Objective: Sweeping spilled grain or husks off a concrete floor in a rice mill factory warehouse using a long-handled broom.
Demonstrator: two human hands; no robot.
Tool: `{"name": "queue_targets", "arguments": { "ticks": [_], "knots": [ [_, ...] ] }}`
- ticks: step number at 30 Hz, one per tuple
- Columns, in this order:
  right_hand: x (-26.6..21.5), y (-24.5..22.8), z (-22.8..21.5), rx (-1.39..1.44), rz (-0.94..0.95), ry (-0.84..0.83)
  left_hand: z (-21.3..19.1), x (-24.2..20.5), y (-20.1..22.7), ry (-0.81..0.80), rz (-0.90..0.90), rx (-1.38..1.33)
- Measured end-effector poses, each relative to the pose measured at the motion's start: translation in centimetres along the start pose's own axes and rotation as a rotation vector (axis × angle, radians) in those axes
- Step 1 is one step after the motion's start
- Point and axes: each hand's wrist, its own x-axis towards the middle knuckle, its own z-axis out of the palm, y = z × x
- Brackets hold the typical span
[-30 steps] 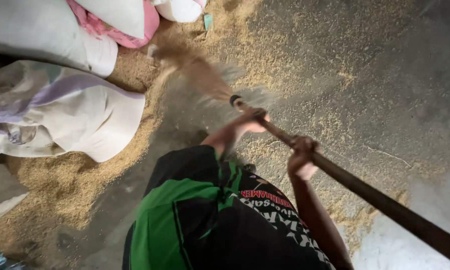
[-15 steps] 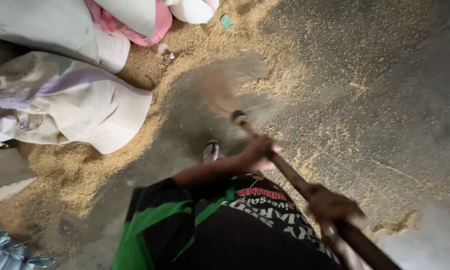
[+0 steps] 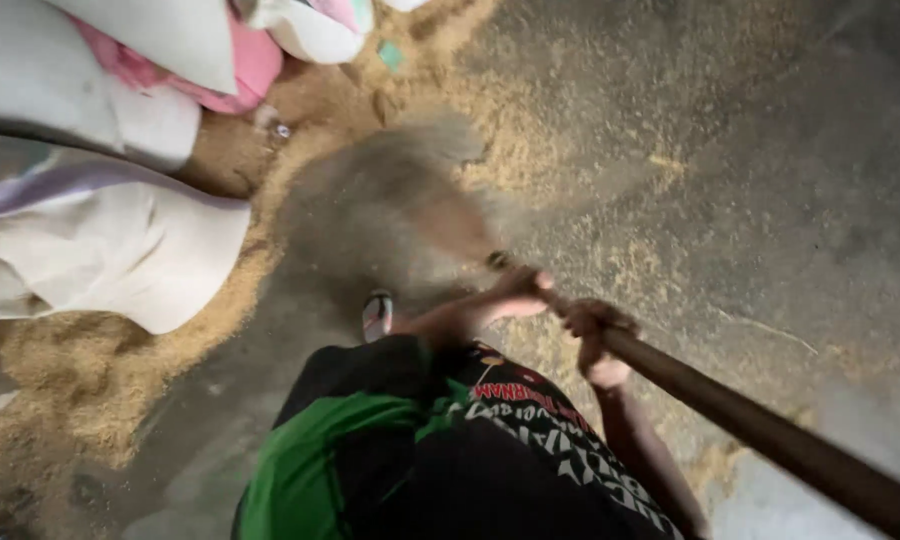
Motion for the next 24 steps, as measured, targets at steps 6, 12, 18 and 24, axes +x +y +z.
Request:
{"name": "queue_targets", "arguments": {
  "ticks": [6, 12, 18, 24],
  "knots": [
    [2.2, -11.1, -3.8, 0.021, -0.028, -0.017, 1.1, 6.2, 10.0, 0.042, 0.315, 0.031],
    [2.9, -15.8, -6.9, 0.122, -0.099, -0.106, 1.8, 1.8, 9.0, 0.279, 0.422, -0.018],
    [3.8, -7.0, -5.5, 0.379, 0.081, -0.213, 2.6, -1.1, -6.6, 1.047, 0.669, 0.023],
    [6.4, 1.2, -3.8, 0.755, 0.182, -0.270, -0.5, -3.3, -8.3, 0.537, 0.176, 0.180]
  ]
}}
